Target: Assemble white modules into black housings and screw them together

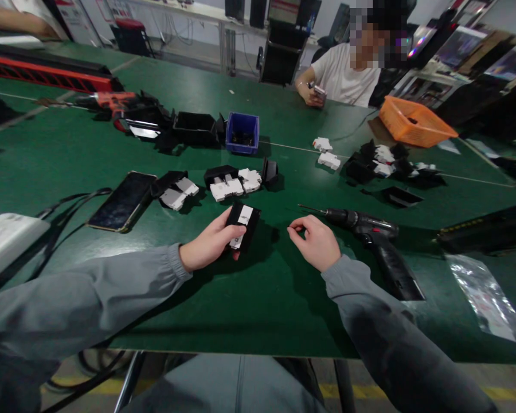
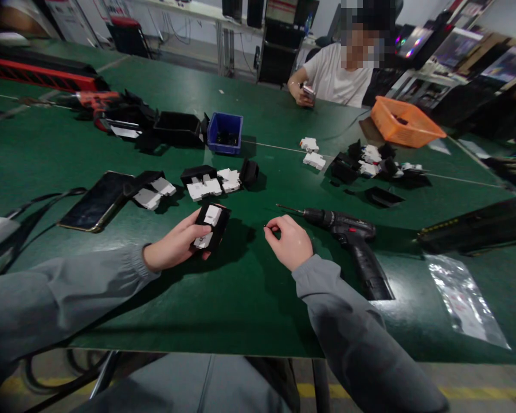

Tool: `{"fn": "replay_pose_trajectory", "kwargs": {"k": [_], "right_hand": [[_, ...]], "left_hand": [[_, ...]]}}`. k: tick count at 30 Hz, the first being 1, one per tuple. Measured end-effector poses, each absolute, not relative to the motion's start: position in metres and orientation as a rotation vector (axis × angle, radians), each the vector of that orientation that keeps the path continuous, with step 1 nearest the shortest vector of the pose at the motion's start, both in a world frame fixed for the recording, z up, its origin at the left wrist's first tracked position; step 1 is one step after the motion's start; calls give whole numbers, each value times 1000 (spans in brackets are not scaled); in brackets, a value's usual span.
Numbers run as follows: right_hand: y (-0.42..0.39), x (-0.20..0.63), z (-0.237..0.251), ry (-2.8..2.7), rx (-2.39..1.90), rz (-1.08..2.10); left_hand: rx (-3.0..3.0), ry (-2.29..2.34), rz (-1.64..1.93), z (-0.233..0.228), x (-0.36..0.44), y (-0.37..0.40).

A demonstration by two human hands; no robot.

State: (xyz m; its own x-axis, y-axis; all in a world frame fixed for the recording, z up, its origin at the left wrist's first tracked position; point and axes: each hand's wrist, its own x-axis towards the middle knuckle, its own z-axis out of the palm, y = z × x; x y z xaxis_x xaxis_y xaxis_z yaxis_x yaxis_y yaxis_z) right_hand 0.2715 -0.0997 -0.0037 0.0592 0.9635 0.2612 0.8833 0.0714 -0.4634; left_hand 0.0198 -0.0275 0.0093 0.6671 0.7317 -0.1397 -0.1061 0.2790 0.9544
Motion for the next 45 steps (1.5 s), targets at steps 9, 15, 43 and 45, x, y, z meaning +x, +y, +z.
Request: {"fn": "replay_pose_trajectory", "kwargs": {"k": [9, 15, 43, 45], "right_hand": [[-95, 272, -4, -1867, -1764, 215], [-98, 272, -5, -1760, -1691, 359], [-92, 283, 4, -712, -1397, 1084], [-91, 284, 7, -573, -1364, 1137]], "left_hand": [[1216, 631, 600, 8, 20, -27], [1232, 632, 589, 6, 18, -26], [1285, 608, 533, 7, 15, -26], [1293, 611, 525, 7, 15, -26]]}}
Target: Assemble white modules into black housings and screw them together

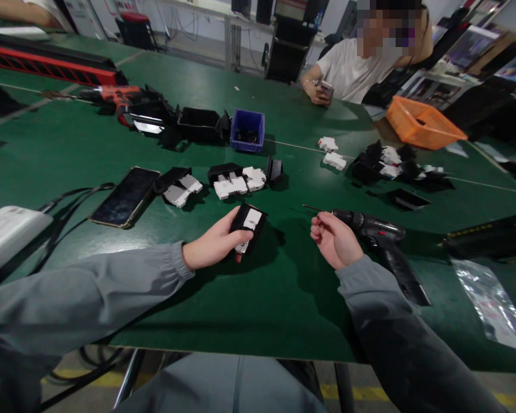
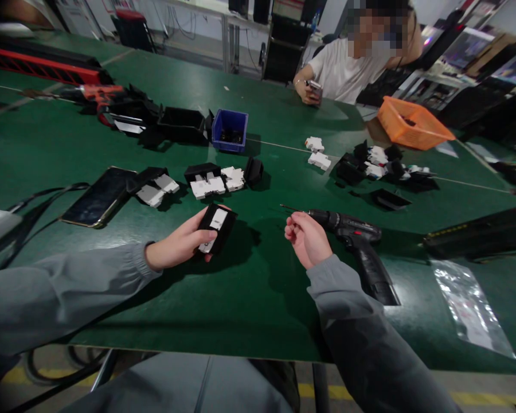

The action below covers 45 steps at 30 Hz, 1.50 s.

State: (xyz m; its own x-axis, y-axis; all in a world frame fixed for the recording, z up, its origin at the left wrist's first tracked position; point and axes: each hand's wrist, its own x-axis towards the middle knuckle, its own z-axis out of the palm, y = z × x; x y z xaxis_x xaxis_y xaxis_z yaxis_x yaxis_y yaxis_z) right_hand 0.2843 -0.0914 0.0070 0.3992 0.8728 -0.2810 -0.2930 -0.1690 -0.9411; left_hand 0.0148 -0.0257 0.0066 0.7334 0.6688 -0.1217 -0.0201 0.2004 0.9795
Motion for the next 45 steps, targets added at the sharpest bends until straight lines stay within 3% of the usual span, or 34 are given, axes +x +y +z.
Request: {"fn": "replay_pose_trajectory", "kwargs": {"k": [18, 26, 45], "right_hand": [[-103, 267, 1, -942, -1407, 1082], [-124, 221, 12, -1154, -1271, 1252], [-134, 200, 3, -1189, -1283, 1211]], "left_hand": [[1348, 615, 510, 10, 16, -26], [1647, 665, 599, 12, 18, -35], [2019, 594, 713, 8, 19, -44]]}}
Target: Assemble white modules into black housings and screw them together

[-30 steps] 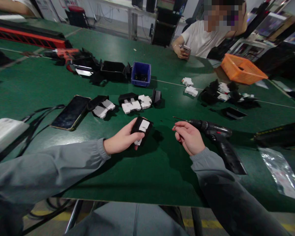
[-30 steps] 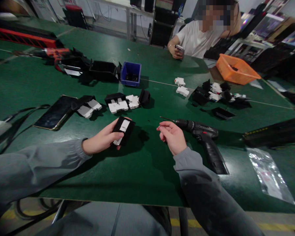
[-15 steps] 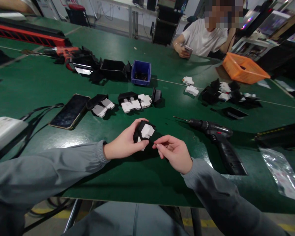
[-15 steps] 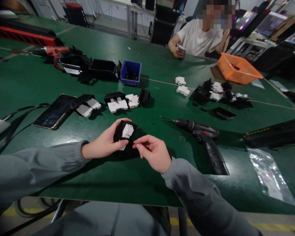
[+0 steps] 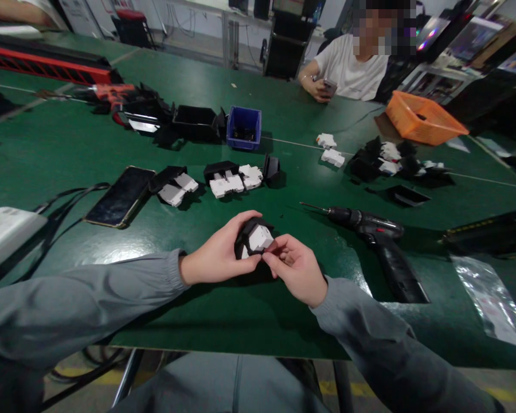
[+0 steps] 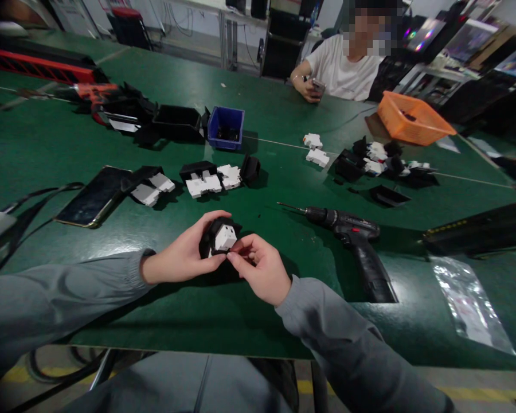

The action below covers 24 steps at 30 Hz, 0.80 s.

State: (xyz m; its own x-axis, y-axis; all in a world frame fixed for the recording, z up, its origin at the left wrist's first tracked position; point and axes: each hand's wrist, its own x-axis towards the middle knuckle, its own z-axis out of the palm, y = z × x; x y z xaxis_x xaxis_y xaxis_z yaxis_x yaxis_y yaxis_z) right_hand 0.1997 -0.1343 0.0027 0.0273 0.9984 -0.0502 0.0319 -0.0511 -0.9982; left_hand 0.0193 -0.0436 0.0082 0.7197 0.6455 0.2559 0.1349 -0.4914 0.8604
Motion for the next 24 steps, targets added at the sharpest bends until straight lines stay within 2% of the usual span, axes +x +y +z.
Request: {"fn": "replay_pose_trajectory", "kwargs": {"k": [7, 17, 24], "right_hand": [[-133, 206, 4, -1483, -1422, 1036], [-136, 207, 9, -1705, -1335, 953], [-137, 209, 11, -1842, -1317, 787]], "left_hand": [[1994, 577, 714, 8, 18, -43], [1966, 481, 647, 9, 17, -43], [1938, 416, 630, 7, 15, -43]]}}
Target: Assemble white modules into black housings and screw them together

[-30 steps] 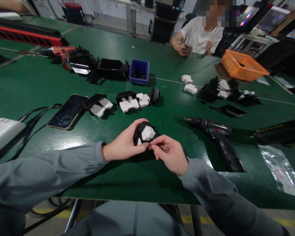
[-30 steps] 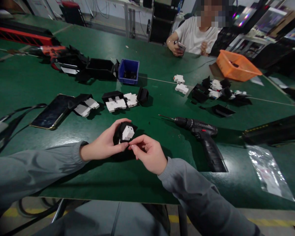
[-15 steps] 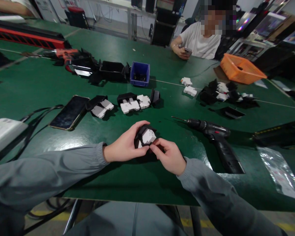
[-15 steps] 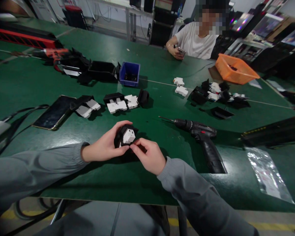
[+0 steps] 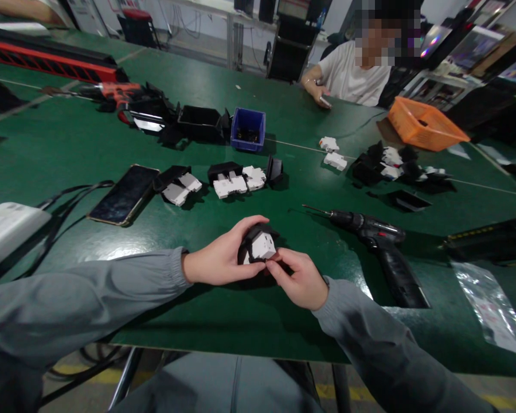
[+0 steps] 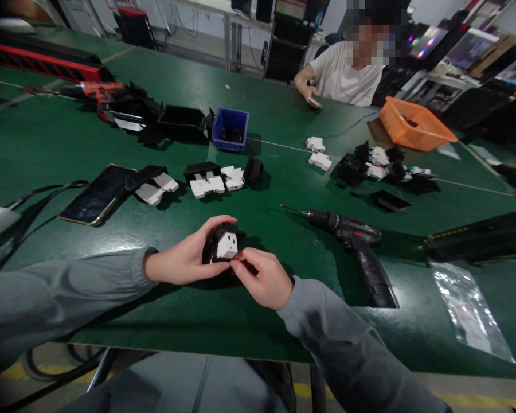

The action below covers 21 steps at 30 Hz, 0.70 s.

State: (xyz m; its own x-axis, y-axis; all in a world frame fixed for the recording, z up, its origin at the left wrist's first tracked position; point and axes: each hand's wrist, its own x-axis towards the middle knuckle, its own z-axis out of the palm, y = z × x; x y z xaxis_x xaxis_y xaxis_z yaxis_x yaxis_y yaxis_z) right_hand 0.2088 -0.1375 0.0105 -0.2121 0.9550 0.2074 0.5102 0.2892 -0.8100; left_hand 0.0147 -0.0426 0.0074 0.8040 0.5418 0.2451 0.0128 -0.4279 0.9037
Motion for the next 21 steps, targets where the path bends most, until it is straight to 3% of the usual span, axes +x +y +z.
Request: {"fn": "replay_pose_trajectory", "kwargs": {"k": [6, 13, 21], "right_hand": [[-129, 227, 6, -2004, -1340, 479], [-89, 268, -4, -1904, -1758, -11], [-80, 269, -7, -1911, -1904, -16]], "left_hand": [[1934, 430, 632, 7, 14, -42], [1873, 432, 637, 10, 15, -44], [1676, 541, 607, 13, 15, -44]]}}
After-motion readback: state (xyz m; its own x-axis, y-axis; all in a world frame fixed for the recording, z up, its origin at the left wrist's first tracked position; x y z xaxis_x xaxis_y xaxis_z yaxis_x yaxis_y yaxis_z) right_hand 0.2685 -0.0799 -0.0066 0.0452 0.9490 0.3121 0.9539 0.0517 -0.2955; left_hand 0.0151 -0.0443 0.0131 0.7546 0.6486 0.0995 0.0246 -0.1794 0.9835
